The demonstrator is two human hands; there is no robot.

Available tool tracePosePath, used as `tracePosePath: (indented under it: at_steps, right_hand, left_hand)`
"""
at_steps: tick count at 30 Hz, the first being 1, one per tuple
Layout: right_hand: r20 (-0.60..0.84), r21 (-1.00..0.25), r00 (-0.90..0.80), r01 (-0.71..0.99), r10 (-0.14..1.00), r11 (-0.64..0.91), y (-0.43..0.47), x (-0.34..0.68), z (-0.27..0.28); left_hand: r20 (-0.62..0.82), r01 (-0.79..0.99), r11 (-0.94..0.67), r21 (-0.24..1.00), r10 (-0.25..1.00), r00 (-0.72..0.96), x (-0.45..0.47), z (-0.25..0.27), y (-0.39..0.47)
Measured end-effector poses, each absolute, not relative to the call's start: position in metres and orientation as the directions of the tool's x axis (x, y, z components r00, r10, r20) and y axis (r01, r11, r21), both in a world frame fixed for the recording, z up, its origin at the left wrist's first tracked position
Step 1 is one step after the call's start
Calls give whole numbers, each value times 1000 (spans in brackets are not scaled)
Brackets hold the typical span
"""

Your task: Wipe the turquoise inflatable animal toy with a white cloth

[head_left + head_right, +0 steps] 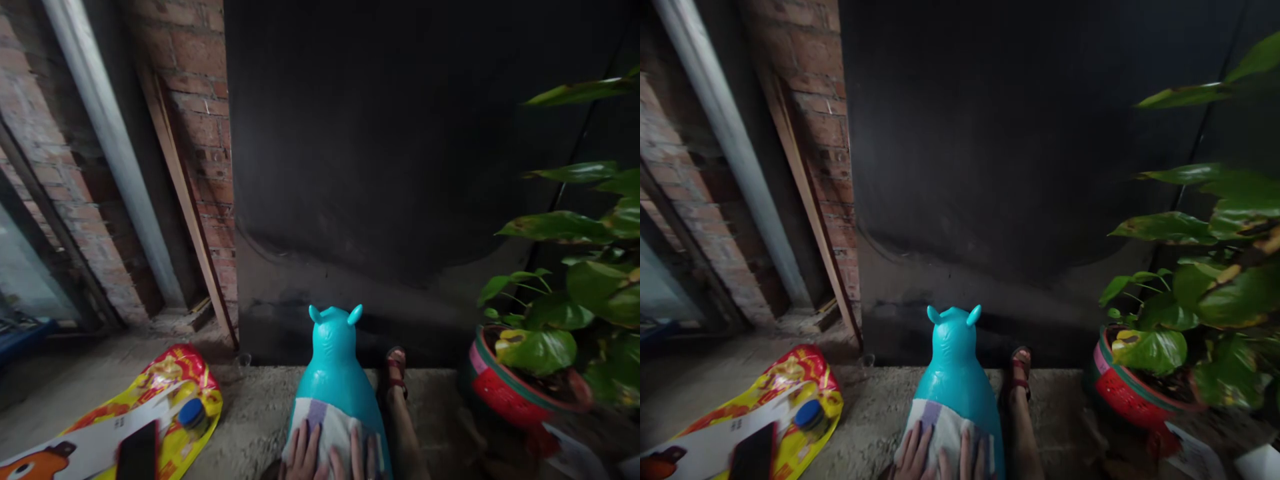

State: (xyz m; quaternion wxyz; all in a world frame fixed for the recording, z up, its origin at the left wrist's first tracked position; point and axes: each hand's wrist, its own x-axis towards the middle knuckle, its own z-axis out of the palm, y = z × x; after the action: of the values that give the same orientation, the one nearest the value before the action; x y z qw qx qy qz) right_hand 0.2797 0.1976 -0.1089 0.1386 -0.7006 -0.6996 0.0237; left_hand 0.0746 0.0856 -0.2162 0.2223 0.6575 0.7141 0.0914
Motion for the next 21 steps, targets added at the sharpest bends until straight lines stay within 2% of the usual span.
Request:
tracePosePath:
  at_steps: [2,5,7,9,12,14,16,18,21]
  right_hand:
    - [124,-236,-8,971,992,37,169,257,-128]
    - [42,-257,-70,963,997,79,129,220,-157]
    - [-16,-288,-104,953,994,95,118,204,-165]
    - [-53,-361,-134,926,990,106,124,196,-162]
    - [-57,-481,-184,866,981,135,142,198,-147]
    - [-56,-503,-204,851,977,149,148,201,-140]
    - [-49,-473,-195,868,980,149,145,201,-142]
    - [16,-406,-159,901,987,152,132,199,-154]
    - [237,-272,-98,948,967,163,100,194,-186]
  left_hand:
    - [-240,871,95,481,971,26,67,-222,100]
    - [-170,820,-36,571,972,161,56,-231,124]
    - [-111,769,-4,639,989,97,51,-235,140]
    - [-113,704,89,704,994,-12,49,-238,155]
    - [-110,643,100,760,994,-25,49,-240,171]
    - [-104,631,101,770,994,-32,50,-241,174]
    - [-119,641,128,756,991,-59,50,-244,172]
    - [-135,683,146,716,988,-70,48,-249,163]
    - [-96,803,-22,596,991,98,44,-262,135]
